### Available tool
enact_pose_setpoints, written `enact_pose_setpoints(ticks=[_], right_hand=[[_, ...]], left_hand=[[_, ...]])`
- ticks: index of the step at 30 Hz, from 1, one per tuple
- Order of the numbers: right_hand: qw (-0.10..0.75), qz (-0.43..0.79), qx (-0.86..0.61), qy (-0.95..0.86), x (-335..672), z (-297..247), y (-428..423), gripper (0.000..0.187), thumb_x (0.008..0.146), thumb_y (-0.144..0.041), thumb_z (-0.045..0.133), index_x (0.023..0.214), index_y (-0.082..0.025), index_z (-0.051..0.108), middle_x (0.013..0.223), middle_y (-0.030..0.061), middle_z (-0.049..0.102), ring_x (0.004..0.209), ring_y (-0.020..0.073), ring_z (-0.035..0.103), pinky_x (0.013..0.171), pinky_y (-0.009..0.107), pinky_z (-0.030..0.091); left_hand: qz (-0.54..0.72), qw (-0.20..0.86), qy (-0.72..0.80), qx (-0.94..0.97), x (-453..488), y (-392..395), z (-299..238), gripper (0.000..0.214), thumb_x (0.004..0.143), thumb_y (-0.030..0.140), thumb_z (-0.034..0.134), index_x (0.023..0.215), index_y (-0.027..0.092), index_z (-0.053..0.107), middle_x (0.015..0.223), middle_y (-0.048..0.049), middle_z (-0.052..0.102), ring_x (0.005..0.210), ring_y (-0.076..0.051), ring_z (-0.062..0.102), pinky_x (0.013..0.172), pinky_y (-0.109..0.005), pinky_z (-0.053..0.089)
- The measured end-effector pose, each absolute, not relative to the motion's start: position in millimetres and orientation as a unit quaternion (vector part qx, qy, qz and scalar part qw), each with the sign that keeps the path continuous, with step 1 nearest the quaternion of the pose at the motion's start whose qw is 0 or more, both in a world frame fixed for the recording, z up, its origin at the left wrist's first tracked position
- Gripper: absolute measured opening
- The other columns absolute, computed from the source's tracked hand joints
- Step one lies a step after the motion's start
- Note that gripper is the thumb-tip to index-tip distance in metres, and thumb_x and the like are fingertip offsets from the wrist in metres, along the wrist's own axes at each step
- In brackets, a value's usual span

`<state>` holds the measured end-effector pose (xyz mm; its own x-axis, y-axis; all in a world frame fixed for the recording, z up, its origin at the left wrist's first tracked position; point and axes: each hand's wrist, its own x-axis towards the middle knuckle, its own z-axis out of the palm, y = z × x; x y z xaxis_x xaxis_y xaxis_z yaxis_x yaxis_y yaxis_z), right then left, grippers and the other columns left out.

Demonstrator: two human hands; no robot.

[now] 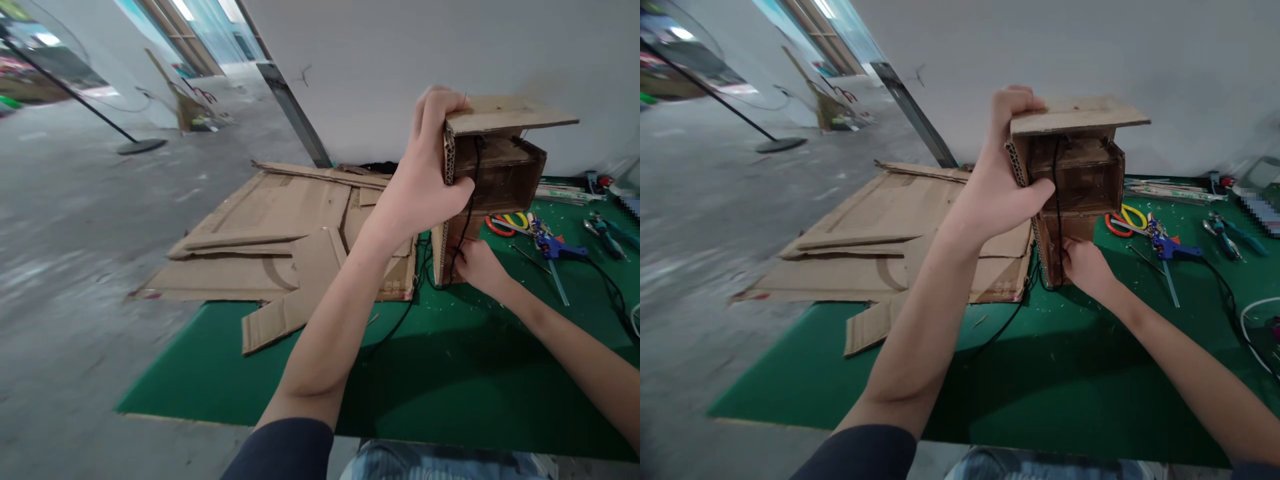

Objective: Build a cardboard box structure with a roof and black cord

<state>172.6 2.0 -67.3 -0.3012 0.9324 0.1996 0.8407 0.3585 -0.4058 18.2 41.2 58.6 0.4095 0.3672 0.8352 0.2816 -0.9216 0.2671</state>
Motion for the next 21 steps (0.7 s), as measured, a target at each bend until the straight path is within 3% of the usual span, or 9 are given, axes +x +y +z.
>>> enact_pose_setpoints(ticks=[10,15,21], right_hand=[[0.238,0.121,-0.543,-0.796,173.9,-72.9,6.3,0.03,0.084,-0.011,0.041,0.099,-0.013,0.067,0.097,0.0144,0.072,0.09,0.0257,0.068,0.076,0.031,0.048],[0.223,0.115,-0.553,-0.795,173.3,-72.8,6.1,0.029,0.085,-0.012,0.041,0.099,-0.013,0.067,0.1,0.0146,0.071,0.096,0.0257,0.067,0.081,0.031,0.048],[0.192,0.124,-0.566,-0.792,170.6,-68.8,2.9,0.026,0.086,-0.014,0.042,0.092,-0.013,0.068,0.094,0.0144,0.072,0.09,0.0256,0.068,0.076,0.031,0.047]], left_hand=[[0.516,0.009,0.194,0.834,19.1,41.4,59.6,0.058,0.071,0.005,0.05,0.121,0.03,0.038,0.124,-0.0078,0.046,0.13,-0.021,0.043,0.117,-0.042,0.036],[0.524,0.028,0.207,0.826,21.1,38.6,61.1,0.055,0.069,0.006,0.049,0.116,0.03,0.039,0.123,-0.0077,0.047,0.128,-0.022,0.045,0.114,-0.043,0.039],[0.529,0.048,0.187,0.826,21.5,40.7,60.5,0.056,0.065,0.004,0.048,0.114,0.028,0.039,0.122,-0.008,0.045,0.126,-0.02,0.044,0.113,-0.042,0.04]])
